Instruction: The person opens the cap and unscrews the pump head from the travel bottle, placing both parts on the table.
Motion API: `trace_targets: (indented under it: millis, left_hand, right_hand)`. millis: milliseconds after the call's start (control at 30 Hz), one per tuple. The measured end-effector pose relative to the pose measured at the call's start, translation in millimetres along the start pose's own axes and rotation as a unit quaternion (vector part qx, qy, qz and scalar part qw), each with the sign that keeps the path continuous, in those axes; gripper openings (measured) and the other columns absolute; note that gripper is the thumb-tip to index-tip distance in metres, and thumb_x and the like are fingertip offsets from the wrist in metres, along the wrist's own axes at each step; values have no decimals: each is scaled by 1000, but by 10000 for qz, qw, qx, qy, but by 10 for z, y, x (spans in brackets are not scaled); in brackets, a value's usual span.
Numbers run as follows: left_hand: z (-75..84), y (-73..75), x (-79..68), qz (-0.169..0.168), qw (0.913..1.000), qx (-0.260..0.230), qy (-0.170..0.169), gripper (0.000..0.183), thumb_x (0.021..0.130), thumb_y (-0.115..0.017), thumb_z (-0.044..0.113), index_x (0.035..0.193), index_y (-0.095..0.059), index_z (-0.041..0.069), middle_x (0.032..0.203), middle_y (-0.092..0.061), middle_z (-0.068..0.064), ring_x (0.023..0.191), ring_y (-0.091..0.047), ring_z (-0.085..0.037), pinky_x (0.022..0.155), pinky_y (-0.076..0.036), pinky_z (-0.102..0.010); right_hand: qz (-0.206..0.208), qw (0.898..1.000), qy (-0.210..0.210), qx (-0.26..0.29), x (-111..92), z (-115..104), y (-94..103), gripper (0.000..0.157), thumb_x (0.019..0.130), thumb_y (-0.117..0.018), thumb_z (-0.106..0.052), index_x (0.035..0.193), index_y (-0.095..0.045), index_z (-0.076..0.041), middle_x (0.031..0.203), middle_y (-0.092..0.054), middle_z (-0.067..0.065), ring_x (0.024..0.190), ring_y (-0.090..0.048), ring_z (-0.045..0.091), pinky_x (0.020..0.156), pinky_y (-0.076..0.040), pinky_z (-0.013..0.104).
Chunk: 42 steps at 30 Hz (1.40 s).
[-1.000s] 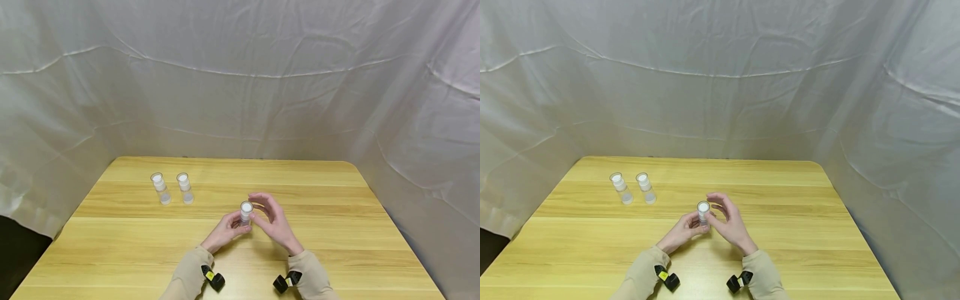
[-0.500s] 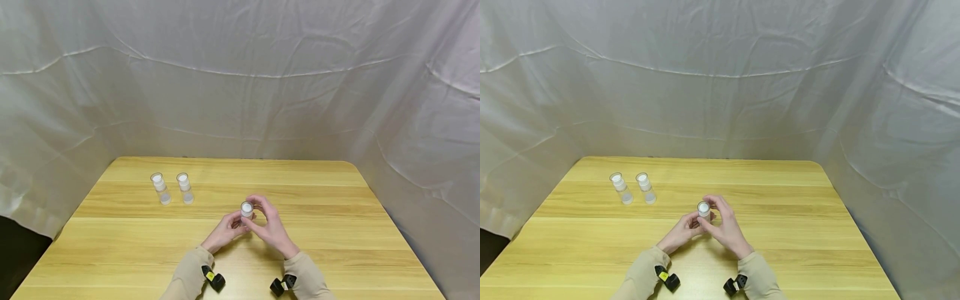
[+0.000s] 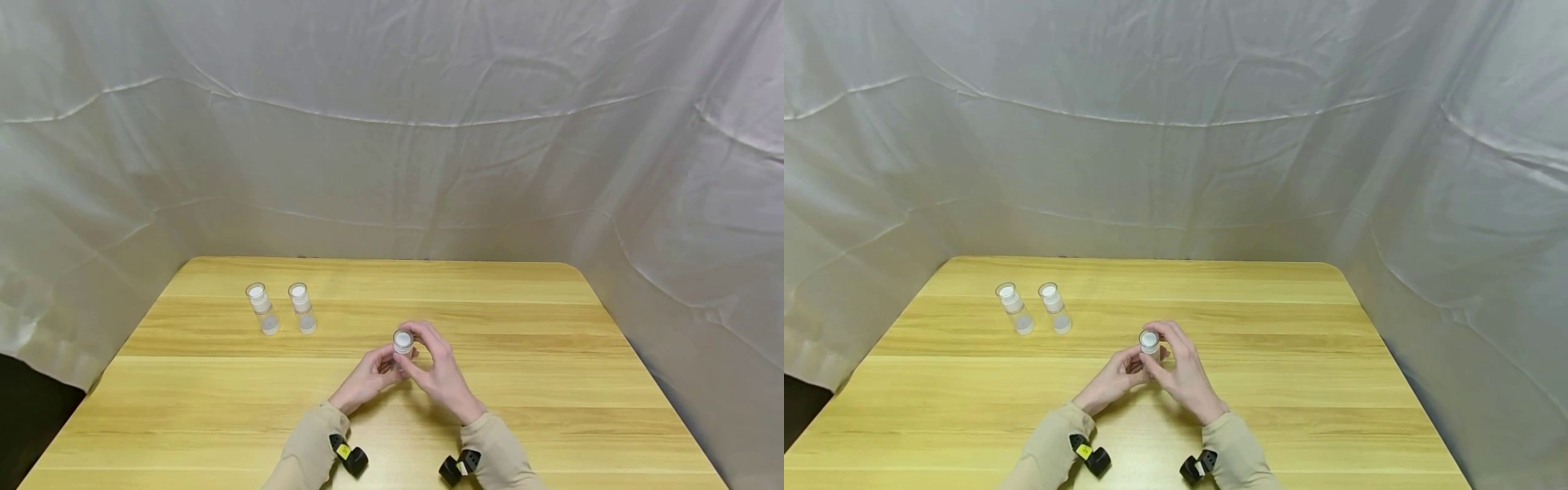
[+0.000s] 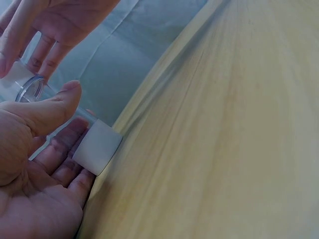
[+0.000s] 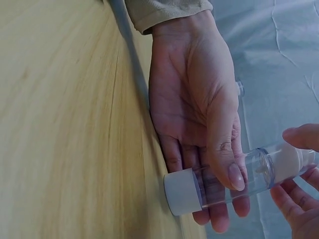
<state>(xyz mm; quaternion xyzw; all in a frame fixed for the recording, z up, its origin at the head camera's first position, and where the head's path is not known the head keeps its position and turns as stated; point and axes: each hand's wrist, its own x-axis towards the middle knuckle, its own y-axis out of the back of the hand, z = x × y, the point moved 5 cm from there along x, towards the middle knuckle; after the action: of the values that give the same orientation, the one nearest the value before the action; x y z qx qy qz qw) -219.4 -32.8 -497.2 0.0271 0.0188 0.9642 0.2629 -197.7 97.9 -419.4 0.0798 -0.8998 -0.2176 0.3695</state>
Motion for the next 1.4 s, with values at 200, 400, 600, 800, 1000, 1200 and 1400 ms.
trace_targets:
  millis: [200, 400, 600, 800, 1000, 1200, 1400]
  left_hand:
    - [8, -4, -1, 11, 10000, 8, -11, 48, 95, -66, 6, 141, -53, -1, 144, -57, -23, 138, -50, -38, 123, -34, -52]
    - [-4, -3, 1, -16, 9999, 117, 32, 50, 95, -66, 10, 142, -52, 1, 146, -56, -20, 139, -49, -37, 123, -35, -51]
    - [-5, -5, 4, -51, 9999, 98, -13, 51, 95, -66, 12, 143, -51, 1, 146, -56, -20, 141, -47, -38, 123, -32, -54]
    - [-2, -6, 4, -72, 9999, 116, -41, 52, 96, -66, 11, 143, -50, -1, 146, -56, -21, 140, -48, -38, 123, -33, -54]
    - [-7, -6, 4, -68, 9999, 119, -38, 51, 96, -66, 11, 143, -51, -1, 146, -56, -21, 140, -48, -38, 123, -34, -54]
    - [-4, -5, 5, -73, 9999, 110, -59, 51, 96, -66, 11, 143, -51, 0, 146, -56, -21, 140, -48, -38, 123, -33, -53]
    - [0, -7, 3, -77, 9999, 92, -34, 50, 96, -66, 11, 142, -52, 0, 146, -55, -21, 140, -47, -38, 123, -33, -54]
  right_hand:
    - [-60, 10000, -15, -54, -6, 10, -7, 45, 83, -76, 3, 124, -60, -1, 116, -66, 14, 106, -67, 30, 99, -59, 35]
    - [-160, 9995, -14, -255, -12, 22, 3, 47, 81, -78, 3, 124, -61, -3, 118, -66, 12, 110, -66, 28, 100, -58, 36]
    - [-205, 9984, 102, -518, -8, 24, 17, 45, 79, -80, 0, 121, -65, -5, 118, -68, 11, 110, -66, 27, 100, -58, 40]
    - [-196, 9983, 132, -536, -5, 19, 18, 44, 79, -80, 0, 121, -66, -5, 118, -69, 11, 109, -67, 27, 100, -58, 41]
    - [-127, 9984, 206, -520, -12, 25, 16, 45, 78, -80, 1, 121, -66, -4, 117, -69, 12, 108, -67, 28, 98, -58, 40]
    - [-141, 9987, 89, -483, -13, 29, 16, 44, 79, -80, 1, 121, -67, -4, 118, -69, 12, 109, -67, 28, 99, -58, 41]
    - [-144, 9988, 56, -473, -14, 25, 11, 44, 80, -79, 1, 121, -66, -4, 118, -69, 12, 110, -67, 28, 99, -58, 42]
